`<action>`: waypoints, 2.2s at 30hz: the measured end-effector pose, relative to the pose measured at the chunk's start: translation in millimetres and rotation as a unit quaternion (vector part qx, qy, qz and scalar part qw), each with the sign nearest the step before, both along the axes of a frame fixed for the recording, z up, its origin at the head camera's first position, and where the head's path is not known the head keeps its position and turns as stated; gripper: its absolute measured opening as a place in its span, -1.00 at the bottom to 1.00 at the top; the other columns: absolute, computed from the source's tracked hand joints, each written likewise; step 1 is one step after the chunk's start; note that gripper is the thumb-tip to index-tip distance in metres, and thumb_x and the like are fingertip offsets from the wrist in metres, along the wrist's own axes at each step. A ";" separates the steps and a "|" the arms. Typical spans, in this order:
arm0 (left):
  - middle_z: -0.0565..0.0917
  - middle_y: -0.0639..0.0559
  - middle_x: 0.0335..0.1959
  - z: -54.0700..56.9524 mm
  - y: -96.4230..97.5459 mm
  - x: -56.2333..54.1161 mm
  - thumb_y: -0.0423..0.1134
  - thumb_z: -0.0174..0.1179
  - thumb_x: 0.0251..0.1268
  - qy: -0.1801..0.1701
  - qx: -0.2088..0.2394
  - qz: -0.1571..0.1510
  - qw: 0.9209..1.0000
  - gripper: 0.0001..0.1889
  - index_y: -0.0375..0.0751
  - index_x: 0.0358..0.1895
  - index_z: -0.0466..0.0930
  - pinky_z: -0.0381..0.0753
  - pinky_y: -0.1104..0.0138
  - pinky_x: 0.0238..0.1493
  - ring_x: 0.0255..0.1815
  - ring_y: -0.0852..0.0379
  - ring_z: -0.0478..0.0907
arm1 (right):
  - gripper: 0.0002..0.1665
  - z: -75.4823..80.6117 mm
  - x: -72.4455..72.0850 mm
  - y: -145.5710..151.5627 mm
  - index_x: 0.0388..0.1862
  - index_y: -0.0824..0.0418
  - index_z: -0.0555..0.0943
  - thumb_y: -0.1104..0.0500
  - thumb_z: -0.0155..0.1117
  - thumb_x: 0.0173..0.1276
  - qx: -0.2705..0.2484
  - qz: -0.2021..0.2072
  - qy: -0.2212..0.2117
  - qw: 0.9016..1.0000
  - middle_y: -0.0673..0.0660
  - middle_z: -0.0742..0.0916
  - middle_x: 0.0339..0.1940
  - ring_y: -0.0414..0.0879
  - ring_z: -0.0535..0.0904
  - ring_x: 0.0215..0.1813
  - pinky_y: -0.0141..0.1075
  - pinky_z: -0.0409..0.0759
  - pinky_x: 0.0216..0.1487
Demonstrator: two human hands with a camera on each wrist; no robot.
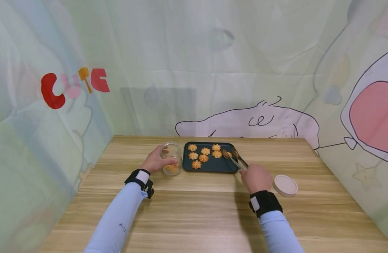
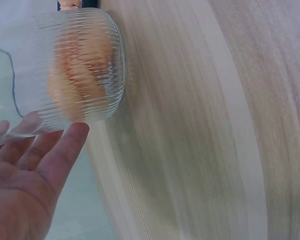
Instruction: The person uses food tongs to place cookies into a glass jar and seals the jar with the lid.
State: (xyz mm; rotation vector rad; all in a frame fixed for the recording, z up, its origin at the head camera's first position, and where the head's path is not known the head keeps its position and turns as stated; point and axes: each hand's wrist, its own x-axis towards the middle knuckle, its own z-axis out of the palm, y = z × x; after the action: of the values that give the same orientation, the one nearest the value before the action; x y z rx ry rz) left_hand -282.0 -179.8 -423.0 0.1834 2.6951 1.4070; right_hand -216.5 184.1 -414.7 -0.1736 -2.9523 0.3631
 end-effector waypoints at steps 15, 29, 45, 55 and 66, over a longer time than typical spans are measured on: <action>0.43 -0.28 0.34 2.6 0.8 1.8 0.08 0.47 0.10 -0.006 -0.002 0.003 1.000 0.00 -0.27 0.51 0.13 0.39 -0.07 0.27 0.33 -0.23 0.36 | -0.40 2.3 8.7 2.4 -0.70 0.31 0.53 -0.12 0.33 0.34 -0.014 -0.021 0.005 1.000 0.20 0.53 -0.73 0.14 0.52 -0.64 0.00 0.44 -0.68; 0.44 -0.26 0.33 1.2 0.2 1.8 0.09 0.48 0.08 -0.007 0.004 0.001 1.000 0.02 -0.27 0.51 0.12 0.41 -0.06 0.26 0.33 -0.22 0.37 | -0.52 22.0 13.2 -13.9 -0.51 0.23 0.55 -0.13 0.29 0.37 -0.039 -0.007 0.013 0.999 0.12 0.53 -0.67 0.05 0.47 -0.60 -0.13 0.33 -0.66; 0.44 -0.26 0.33 0.6 -0.2 0.7 0.10 0.48 0.08 -0.006 0.004 -0.001 1.000 0.02 -0.28 0.51 0.13 0.42 -0.06 0.25 0.32 -0.22 0.38 | -0.59 62.9 30.1 -58.5 -0.50 0.16 0.57 -0.12 0.34 0.35 -0.043 0.078 0.104 0.991 0.02 0.52 -0.68 -0.07 0.41 -0.66 -0.24 0.25 -0.70; 0.44 -0.27 0.33 0.3 0.6 0.4 0.09 0.48 0.07 -0.008 0.007 -0.002 1.000 0.02 -0.27 0.51 0.13 0.43 -0.05 0.24 0.31 -0.22 0.39 | -0.55 78.2 37.9 -91.6 -0.16 0.26 0.72 -0.13 0.34 0.35 -0.022 0.125 0.121 0.984 0.06 0.63 -0.57 -0.11 0.44 -0.64 -0.28 0.28 -0.74; 0.42 -0.26 0.36 3.4 1.8 3.4 0.10 0.45 0.11 -0.008 0.001 -0.003 1.000 0.02 -0.25 0.53 0.09 0.42 -0.04 0.26 0.33 -0.21 0.38 | -0.51 80.9 41.1 -115.6 -0.11 0.26 0.71 -0.16 0.32 0.37 -0.017 0.158 0.109 0.981 0.05 0.62 -0.59 -0.14 0.42 -0.68 -0.30 0.32 -0.75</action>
State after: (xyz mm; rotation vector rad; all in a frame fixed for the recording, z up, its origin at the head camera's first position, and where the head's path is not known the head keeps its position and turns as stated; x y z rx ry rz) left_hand -278.5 -178.0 -419.6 0.1804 2.6783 1.4030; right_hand -175.4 68.5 -333.7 0.3157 -2.7525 0.4408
